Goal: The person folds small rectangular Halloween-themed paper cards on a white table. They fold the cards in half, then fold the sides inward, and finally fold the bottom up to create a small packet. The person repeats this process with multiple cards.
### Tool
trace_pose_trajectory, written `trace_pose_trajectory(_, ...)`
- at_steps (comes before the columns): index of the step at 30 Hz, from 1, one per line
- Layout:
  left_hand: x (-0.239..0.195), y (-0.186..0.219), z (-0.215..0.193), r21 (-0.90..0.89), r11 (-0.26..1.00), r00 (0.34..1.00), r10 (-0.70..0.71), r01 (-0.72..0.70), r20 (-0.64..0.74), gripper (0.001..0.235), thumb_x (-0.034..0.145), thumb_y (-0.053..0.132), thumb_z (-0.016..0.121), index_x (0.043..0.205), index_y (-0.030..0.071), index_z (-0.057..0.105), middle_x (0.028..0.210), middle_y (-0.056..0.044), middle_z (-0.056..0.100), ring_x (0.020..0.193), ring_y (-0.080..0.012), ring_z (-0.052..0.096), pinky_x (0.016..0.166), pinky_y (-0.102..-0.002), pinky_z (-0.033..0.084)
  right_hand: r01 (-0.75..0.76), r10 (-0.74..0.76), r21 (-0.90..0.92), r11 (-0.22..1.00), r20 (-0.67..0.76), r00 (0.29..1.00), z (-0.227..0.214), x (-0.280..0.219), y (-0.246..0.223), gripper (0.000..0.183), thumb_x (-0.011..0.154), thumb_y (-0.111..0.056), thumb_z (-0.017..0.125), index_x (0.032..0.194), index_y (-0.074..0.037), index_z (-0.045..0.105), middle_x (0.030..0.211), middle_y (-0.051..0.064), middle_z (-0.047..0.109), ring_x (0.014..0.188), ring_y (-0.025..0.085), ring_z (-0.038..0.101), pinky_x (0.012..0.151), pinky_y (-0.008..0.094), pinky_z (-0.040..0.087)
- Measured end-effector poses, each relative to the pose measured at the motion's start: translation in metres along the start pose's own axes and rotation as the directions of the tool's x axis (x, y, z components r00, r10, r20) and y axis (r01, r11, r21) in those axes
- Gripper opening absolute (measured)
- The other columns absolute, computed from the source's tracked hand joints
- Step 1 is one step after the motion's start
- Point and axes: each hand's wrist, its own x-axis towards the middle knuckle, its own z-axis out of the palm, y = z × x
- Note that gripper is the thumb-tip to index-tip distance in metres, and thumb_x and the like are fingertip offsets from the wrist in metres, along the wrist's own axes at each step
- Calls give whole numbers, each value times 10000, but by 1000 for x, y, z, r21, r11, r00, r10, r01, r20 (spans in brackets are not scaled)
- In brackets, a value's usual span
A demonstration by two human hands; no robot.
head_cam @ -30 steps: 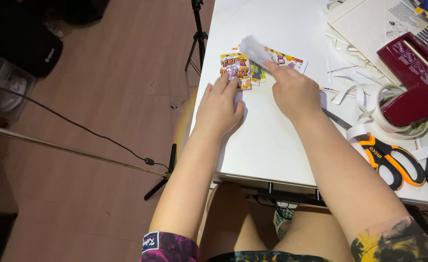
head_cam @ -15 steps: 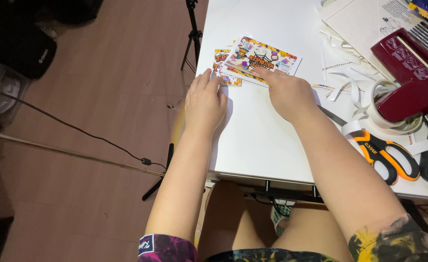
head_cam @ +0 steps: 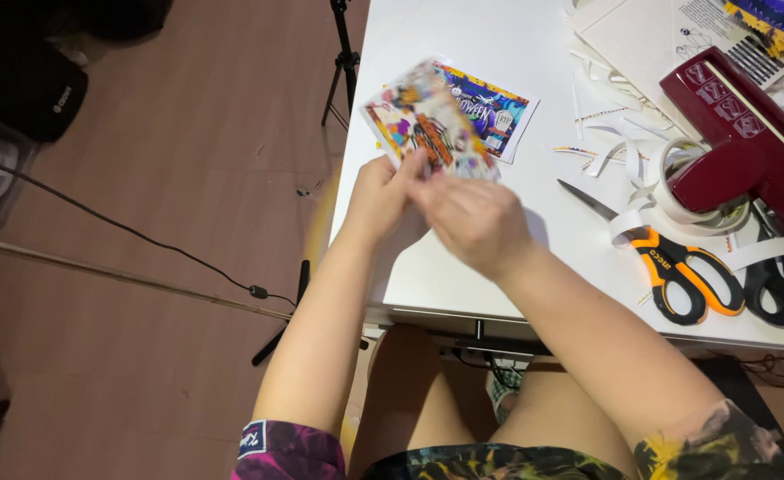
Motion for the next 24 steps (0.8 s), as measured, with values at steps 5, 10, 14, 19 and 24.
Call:
trace_pose_trajectory(5,-11,33,-8,-304,951,990,-14,56,139,215,938,278,697,802,112,684,636,-17,671,611,-134,658,613,-295,549,-326,326,194,925,36,945,-42,-20,-1,148,915,-114,781,1058,-76,785,1204,172,696,1191,427,638,953,508,542)
trace_pose_trajectory(10,-35,65,5,-561,806,933,28,191,358,134,910,115,716,841,28,641,490,-81,556,356,-163,570,316,-270,463,-787,788,451,421,249,563,-80,-70,7,272,947,-3,741,1213,-32,691,1563,177,421,1289,229,556,1015,304,541)
trace_pose_trajectory(14,-55,67,17,-476,860,932,0,185,363,220,888,212,771,982,23,709,627,-73,667,479,-109,615,434,-265,509,-843,822,528,101,433,369,-96,-85,-12,521,806,70,788,1299,-9,636,1388,225,548,1105,258,667,936,347,598)
trace_pose_trajectory(19,-76,60,26,-619,766,971,-24,171,238,510,932,202,762,1378,39,574,900,-141,760,711,-177,717,683,-326,619,-804,821,594,10,454,346,-96,-112,-15,589,741,169,784,1296,62,620,1168,228,705,1023,231,722,895,365,653)
trace_pose_trajectory(24,-110,123,-11,-67,989,920,148,-132,363,941,894,150,744,1626,66,159,1248,-338,682,973,-451,735,803,-492,604,-747,826,662,57,390,408,-99,-126,-8,621,758,155,773,1340,105,561,1152,229,706,1043,232,714,957,381,626)
